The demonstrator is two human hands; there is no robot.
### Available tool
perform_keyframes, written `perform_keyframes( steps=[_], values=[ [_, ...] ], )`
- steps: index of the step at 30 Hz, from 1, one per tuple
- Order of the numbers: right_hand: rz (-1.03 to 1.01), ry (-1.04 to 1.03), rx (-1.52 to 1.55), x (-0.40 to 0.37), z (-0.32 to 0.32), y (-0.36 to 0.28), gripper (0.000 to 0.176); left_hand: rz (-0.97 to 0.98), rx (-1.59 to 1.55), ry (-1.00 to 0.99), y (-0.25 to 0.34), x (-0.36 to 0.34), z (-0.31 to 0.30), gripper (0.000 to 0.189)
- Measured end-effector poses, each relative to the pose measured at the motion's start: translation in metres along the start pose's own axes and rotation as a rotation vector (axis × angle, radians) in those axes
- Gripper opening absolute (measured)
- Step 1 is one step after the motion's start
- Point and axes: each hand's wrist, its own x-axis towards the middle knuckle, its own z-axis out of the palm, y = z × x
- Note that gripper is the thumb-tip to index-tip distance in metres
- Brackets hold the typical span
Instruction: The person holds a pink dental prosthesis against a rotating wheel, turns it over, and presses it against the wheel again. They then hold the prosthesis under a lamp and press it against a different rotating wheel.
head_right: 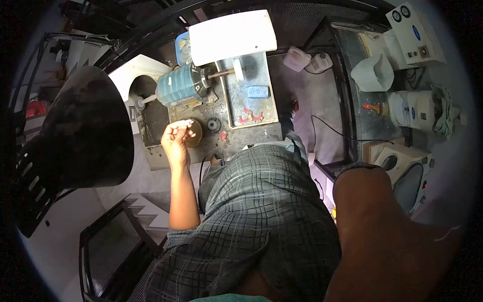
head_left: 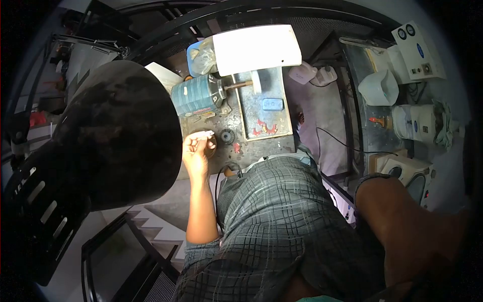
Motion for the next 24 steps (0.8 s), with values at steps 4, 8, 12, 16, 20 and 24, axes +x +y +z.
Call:
perform_keyframes(
  steps=[4, 8, 12, 16, 20, 24],
  values=[
    [0.037, -0.154, -0.014, 0.018, -0.009, -0.006, 0.029, -0.014, 0.028, 0.051, 0.003, -0.004, -0.01, 0.008],
    [0.056, -0.157, -0.007, 0.027, -0.012, 0.0, 0.03, -0.02, 0.11, 0.042, 0.004, -0.004, -0.011, 0.008],
    [0.049, -0.127, 0.006, 0.027, -0.008, 0.006, 0.033, 0.004, 0.041, 0.035, 0.001, -0.003, -0.017, 0.008],
    [0.066, -0.177, -0.003, 0.025, -0.008, 0.004, 0.033, -0.011, 0.061, 0.043, 0.001, -0.002, -0.019, 0.009],
    [0.07, -0.221, -0.009, 0.034, -0.017, -0.001, 0.031, 0.141, 0.187, 0.143, -0.015, 0.001, -0.036, 0.008],
    [0.078, -0.182, 0.007, 0.04, -0.019, 0.009, 0.029, 0.097, 0.067, 0.105, 0.005, -0.004, -0.032, 0.007]
  ],
)
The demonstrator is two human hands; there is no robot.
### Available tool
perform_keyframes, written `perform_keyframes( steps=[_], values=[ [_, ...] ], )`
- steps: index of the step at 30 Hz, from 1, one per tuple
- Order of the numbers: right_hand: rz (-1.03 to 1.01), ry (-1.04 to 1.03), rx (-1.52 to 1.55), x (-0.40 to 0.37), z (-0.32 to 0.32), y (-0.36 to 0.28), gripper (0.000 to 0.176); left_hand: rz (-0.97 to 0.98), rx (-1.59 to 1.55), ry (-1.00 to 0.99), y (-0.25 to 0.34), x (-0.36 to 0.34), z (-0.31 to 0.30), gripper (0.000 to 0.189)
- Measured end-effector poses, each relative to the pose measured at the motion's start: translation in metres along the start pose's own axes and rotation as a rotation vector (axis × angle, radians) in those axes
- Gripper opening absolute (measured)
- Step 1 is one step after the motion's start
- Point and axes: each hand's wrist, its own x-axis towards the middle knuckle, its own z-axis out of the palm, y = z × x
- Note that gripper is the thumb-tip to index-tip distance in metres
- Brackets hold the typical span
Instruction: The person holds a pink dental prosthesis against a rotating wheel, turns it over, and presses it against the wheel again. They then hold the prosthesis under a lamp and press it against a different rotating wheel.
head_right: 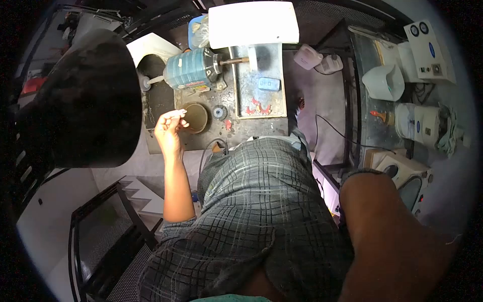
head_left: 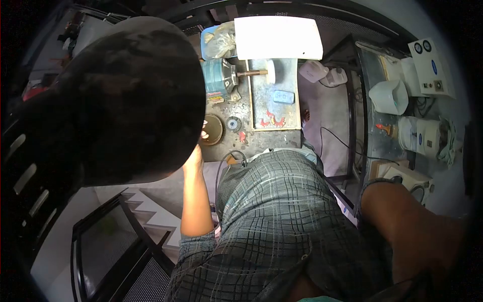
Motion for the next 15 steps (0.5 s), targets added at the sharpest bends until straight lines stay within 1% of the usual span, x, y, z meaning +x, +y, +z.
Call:
perform_keyframes(
  steps=[1, 5, 6, 7, 9, 12, 14, 15],
  values=[
    [-0.002, 0.009, -0.003, 0.001, -0.001, 0.002, 0.029, -0.021, -0.022, 0.025, 0.0, -0.001, -0.002, 0.007],
    [0.01, 0.025, -0.017, 0.001, 0.001, 0.005, 0.027, -0.023, 0.054, 0.049, -0.002, -0.007, -0.011, 0.008],
    [0.021, 0.019, -0.021, 0.001, 0.0, 0.005, 0.027, -0.016, 0.044, 0.026, -0.01, -0.006, -0.019, 0.008],
    [0.025, 0.004, -0.025, 0.003, 0.0, 0.003, 0.027, -0.013, 0.044, 0.048, -0.019, -0.008, -0.024, 0.008],
    [0.025, -0.024, -0.028, 0.01, -0.003, 0.003, 0.027, 0.083, 0.114, 0.207, -0.037, -0.008, -0.033, 0.007],
    [0.023, -0.034, -0.035, 0.016, -0.009, 0.006, 0.027, 0.105, 0.125, 0.25, -0.055, -0.005, -0.047, 0.007],
    [-0.12, -0.323, -0.128, 0.015, -0.018, 0.007, 0.027, 0.089, 0.103, 0.261, -0.055, -0.006, -0.046, 0.007],
    [-0.12, -0.314, -0.134, 0.012, -0.016, 0.007, 0.027, 0.081, 0.1, 0.254, -0.048, -0.007, -0.044, 0.007]
  ],
)
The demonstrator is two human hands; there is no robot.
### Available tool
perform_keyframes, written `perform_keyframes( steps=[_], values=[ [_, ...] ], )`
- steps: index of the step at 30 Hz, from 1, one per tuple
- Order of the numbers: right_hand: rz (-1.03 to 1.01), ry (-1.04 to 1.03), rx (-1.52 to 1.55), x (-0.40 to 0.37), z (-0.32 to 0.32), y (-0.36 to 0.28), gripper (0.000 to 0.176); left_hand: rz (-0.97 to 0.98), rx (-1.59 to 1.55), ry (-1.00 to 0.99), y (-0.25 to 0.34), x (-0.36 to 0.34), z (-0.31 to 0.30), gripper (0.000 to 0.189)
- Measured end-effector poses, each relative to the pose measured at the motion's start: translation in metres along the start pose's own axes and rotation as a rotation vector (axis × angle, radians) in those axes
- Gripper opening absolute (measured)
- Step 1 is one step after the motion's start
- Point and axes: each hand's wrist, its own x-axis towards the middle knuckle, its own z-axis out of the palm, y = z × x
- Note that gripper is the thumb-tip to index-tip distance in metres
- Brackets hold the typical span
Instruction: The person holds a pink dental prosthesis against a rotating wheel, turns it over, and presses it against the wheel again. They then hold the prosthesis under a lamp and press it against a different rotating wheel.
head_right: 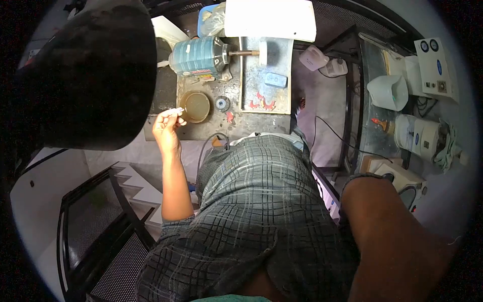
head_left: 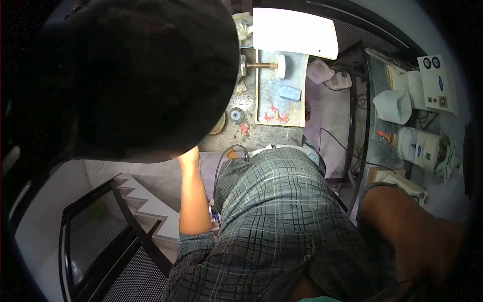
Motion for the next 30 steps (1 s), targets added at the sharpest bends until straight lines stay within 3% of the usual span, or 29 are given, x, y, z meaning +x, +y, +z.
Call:
perform_keyframes(
  steps=[5, 7, 10, 11, 15, 19, 22, 26, 30],
  values=[
    [0.151, 0.511, 0.119, -0.009, 0.03, -0.002, 0.029, -0.107, -0.088, -0.081, 0.022, -0.007, 0.008, 0.007],
    [0.194, 0.42, 0.201, -0.001, 0.015, 0.002, 0.028, -0.111, -0.063, -0.091, 0.022, -0.01, 0.007, 0.008],
    [0.28, 0.128, 0.481, 0.025, -0.027, 0.026, 0.026, 0.005, 0.017, 0.096, -0.056, 0.0, -0.026, 0.009],
    [0.303, 0.031, 0.551, 0.028, -0.03, 0.029, 0.025, 0.011, 0.009, 0.095, -0.052, 0.003, -0.024, 0.009],
    [0.287, 0.182, 0.212, 0.022, -0.007, 0.014, 0.025, -0.071, -0.092, 0.06, -0.017, -0.002, -0.01, 0.009],
    [0.227, 0.223, 0.171, 0.014, 0.003, 0.013, 0.027, -0.027, -0.015, 0.006, -0.009, -0.002, -0.008, 0.008],
    [0.176, 0.191, 0.102, 0.006, 0.013, 0.007, 0.028, -0.165, -0.093, -0.143, 0.036, -0.006, 0.007, 0.008],
    [-0.034, 0.041, -0.081, -0.006, 0.02, 0.0, 0.029, -0.193, -0.173, -0.149, 0.036, -0.004, 0.006, 0.009],
    [0.102, 0.113, 0.055, -0.004, 0.015, -0.005, 0.028, -0.155, -0.067, -0.155, 0.038, -0.001, 0.009, 0.007]
  ],
)
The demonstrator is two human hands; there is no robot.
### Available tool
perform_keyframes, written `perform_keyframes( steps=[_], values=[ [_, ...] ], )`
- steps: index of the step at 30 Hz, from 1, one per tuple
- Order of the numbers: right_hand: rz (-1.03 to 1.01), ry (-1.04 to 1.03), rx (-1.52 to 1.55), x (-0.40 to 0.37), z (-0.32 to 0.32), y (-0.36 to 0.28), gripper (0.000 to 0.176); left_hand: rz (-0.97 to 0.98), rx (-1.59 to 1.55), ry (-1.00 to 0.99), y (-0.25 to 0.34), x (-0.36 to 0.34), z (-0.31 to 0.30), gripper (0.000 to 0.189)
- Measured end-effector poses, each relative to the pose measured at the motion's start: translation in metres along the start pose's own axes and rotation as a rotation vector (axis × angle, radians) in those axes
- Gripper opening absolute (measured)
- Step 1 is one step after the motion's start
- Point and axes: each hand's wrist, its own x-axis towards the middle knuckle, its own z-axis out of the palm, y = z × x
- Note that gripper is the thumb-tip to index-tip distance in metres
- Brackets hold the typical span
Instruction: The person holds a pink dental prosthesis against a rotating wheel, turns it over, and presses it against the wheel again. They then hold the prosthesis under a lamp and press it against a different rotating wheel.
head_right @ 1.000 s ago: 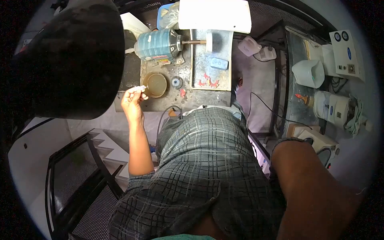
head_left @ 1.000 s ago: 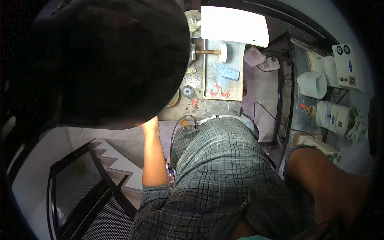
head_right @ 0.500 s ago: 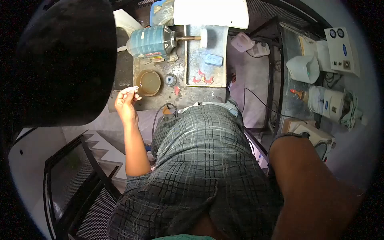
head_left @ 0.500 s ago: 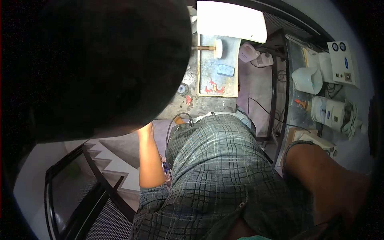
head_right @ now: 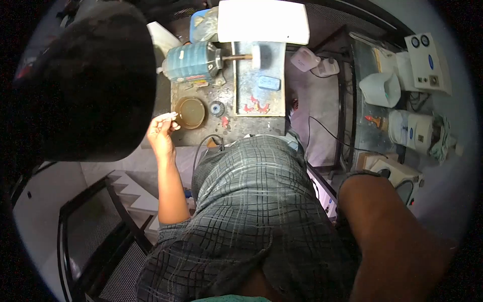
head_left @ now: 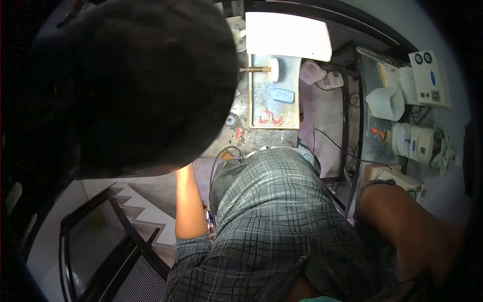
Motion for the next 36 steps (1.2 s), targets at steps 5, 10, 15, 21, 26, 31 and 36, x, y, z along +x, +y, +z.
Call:
perform_keyframes(
  steps=[5, 10, 15, 21, 26, 31, 36],
  values=[
    [0.058, 0.165, 0.073, -0.01, 0.012, -0.003, 0.027, 0.079, 0.004, 0.041, -0.009, 0.001, 0.006, 0.007],
    [-0.016, 0.121, 0.043, -0.032, 0.029, -0.009, 0.026, -0.023, -0.005, -0.065, 0.005, -0.005, 0.016, 0.007],
    [-0.183, -0.309, -0.038, -0.025, 0.015, -0.008, 0.027, 0.034, 0.046, -0.082, -0.001, -0.002, 0.015, 0.007],
    [-1.361, -0.345, -1.002, 0.004, 0.001, 0.003, 0.031, -0.015, 0.011, -0.085, 0.007, -0.005, 0.028, 0.008],
    [-1.021, -0.451, -0.647, -0.011, 0.004, -0.011, 0.033, -0.002, -0.008, -0.13, 0.005, -0.004, 0.031, 0.008],
    [-1.478, -0.492, -1.039, -0.011, -0.003, -0.029, 0.032, -0.017, 0.049, -0.156, 0.007, -0.003, 0.036, 0.008],
    [-1.258, -0.512, -0.818, -0.028, -0.007, -0.048, 0.029, -0.021, 0.147, -0.175, 0.013, -0.005, 0.05, 0.007]
  ],
)
